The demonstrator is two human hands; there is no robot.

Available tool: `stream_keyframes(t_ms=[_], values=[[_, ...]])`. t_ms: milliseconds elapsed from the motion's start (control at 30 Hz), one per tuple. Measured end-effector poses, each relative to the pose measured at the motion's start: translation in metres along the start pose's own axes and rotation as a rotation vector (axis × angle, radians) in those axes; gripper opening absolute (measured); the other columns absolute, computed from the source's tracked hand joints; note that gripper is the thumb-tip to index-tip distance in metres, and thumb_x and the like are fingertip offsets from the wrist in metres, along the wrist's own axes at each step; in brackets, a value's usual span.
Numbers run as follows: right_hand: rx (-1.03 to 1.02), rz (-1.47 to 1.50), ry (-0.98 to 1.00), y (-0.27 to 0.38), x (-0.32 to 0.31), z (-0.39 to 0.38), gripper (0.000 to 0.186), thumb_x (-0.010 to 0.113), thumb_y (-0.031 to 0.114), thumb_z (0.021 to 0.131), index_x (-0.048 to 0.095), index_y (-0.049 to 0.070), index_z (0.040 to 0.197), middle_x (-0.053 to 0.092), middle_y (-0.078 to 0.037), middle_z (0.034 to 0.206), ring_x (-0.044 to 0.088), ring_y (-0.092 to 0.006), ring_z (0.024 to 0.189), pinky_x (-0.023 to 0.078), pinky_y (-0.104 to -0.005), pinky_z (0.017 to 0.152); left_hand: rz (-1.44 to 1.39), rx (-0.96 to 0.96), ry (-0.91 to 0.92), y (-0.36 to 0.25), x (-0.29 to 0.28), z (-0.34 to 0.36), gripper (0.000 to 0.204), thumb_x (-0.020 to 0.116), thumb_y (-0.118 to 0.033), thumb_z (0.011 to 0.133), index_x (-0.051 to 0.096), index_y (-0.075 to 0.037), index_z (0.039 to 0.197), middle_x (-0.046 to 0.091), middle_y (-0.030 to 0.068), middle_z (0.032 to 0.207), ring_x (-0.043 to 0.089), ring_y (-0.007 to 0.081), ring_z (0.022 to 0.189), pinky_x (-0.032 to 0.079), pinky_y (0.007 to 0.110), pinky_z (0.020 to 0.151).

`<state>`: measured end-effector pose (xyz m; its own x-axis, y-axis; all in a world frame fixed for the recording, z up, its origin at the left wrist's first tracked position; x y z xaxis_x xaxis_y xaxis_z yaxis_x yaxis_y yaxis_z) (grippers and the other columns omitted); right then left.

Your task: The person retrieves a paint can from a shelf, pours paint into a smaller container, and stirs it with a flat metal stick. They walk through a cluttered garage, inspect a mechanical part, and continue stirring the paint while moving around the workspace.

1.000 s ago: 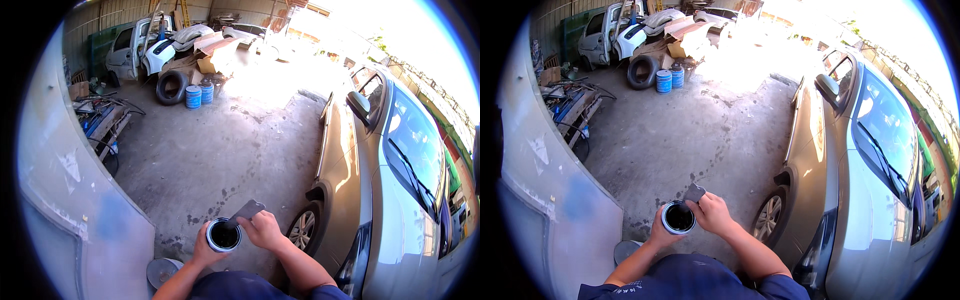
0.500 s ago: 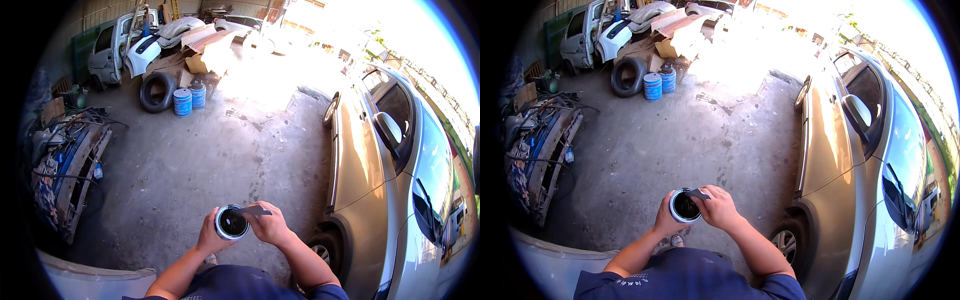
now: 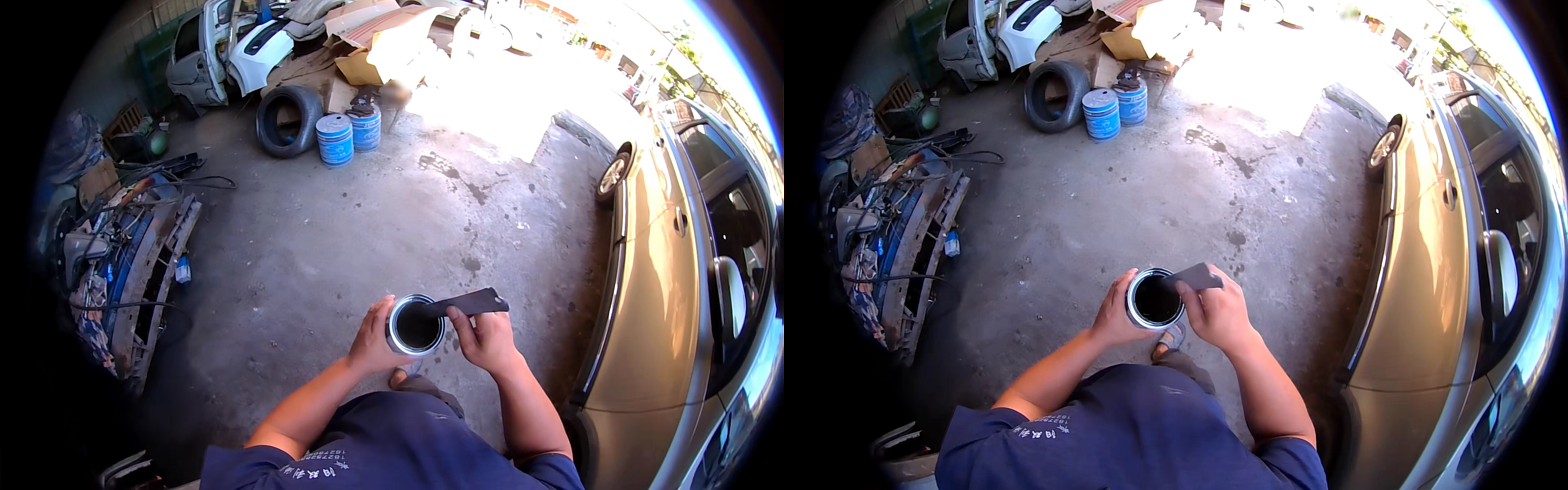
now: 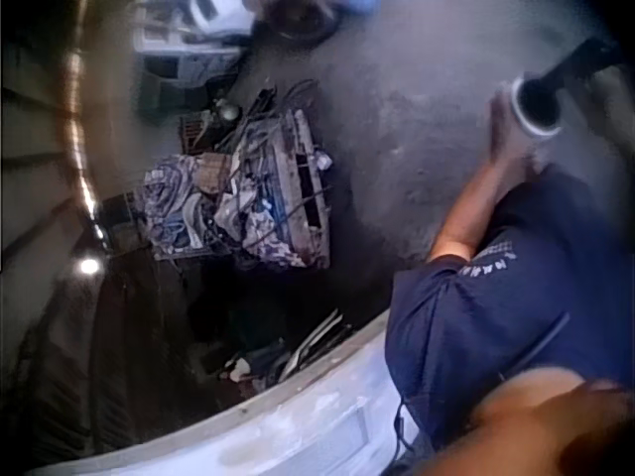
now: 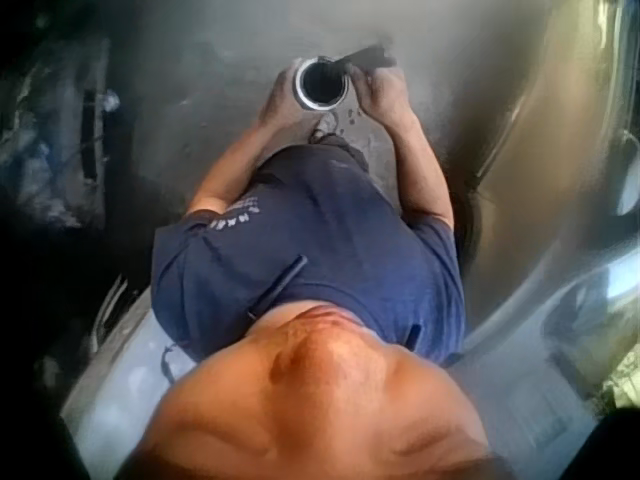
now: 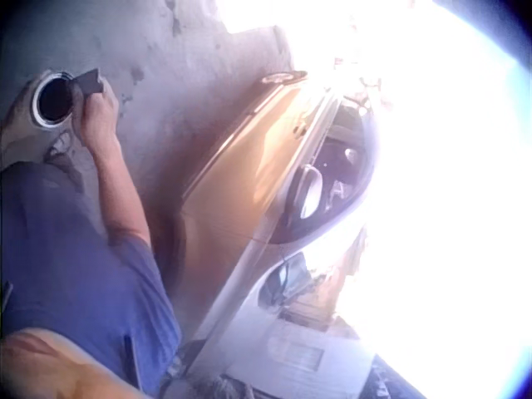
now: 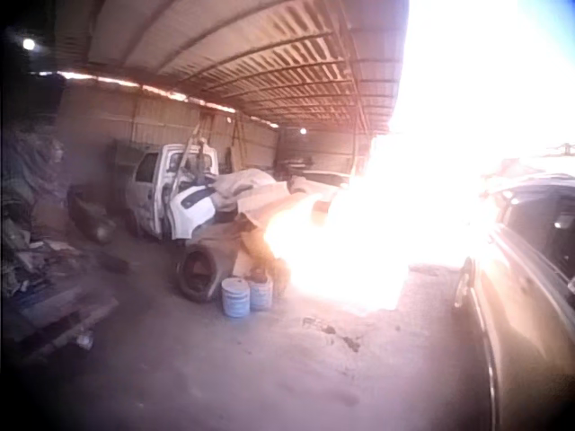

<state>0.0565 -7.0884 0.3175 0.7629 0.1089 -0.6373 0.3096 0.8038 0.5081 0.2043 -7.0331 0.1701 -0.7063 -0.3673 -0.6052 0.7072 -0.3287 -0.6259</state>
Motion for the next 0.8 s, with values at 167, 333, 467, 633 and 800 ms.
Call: stream_keyframes(t_ms=[167,333,467,633,800], values=[[0.324,0.205,-0.084,-0.115,-0.011,0.057,0.003,0.064,0.006,0.087,0.063,0.003,0.087,0.061,-0.010,0.070,0.061,-0.0241,0.062,0.046,-0.0322,0.057,0.028,-0.030,-0.071,0.039,0.022,0.113,0.113,0.090,-0.027,0.053,0.023,0.001,0.139,0.043,0.0276,0.132,0.046,0.0441,0.120,0.038,0.051,0.103],[0.104,0.276,-0.103,-0.191,-0.031,0.155,0.005,0.064,0.006,0.087,0.065,0.001,0.089,0.063,-0.012,0.076,0.063,-0.0254,0.069,0.048,-0.0326,0.061,0.031,-0.022,-0.088,0.077,0.054,0.218,0.114,0.090,-0.026,0.052,0.023,0.000,0.140,0.044,0.0268,0.131,0.048,0.0430,0.118,0.040,0.048,0.102],[0.112,0.101,-0.093,-0.273,-0.031,0.196,0.004,0.064,0.004,0.086,0.064,0.001,0.088,0.062,-0.012,0.074,0.061,-0.0280,0.063,0.046,-0.0349,0.056,0.026,-0.042,-0.069,0.123,0.093,0.298,0.114,0.091,-0.028,0.051,0.025,0.000,0.139,0.046,0.0268,0.129,0.048,0.0433,0.118,0.040,0.049,0.102],[0.291,0.234,-0.170,-0.383,-0.023,0.251,0.006,0.064,0.007,0.088,0.065,0.001,0.090,0.062,-0.010,0.072,0.059,-0.0258,0.058,0.045,-0.0340,0.054,-0.019,-0.009,-0.019,0.184,0.156,0.405,0.117,0.092,-0.030,0.049,0.024,0.002,0.139,0.046,0.0258,0.130,0.049,0.0419,0.120,0.040,0.048,0.102],[0.198,-0.032,-0.121,-0.476,-0.057,0.352,0.007,0.064,0.009,0.088,0.067,0.003,0.088,0.064,-0.012,0.075,0.062,-0.0263,0.065,0.047,-0.0333,0.059,-0.096,0.111,0.006,0.219,0.208,0.531,0.113,0.091,-0.032,0.052,0.026,0.003,0.137,0.045,0.0295,0.128,0.048,0.0459,0.118,0.039,0.052,0.102]])
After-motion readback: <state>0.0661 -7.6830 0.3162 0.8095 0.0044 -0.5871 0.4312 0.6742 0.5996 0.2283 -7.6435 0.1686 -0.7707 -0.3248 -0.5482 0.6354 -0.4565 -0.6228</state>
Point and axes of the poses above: each hand's wrist, its own z-axis towards the middle knuckle, its own x-axis out of the palm, y = z × x, the point moved 9 cm from there along z, towards the middle knuckle
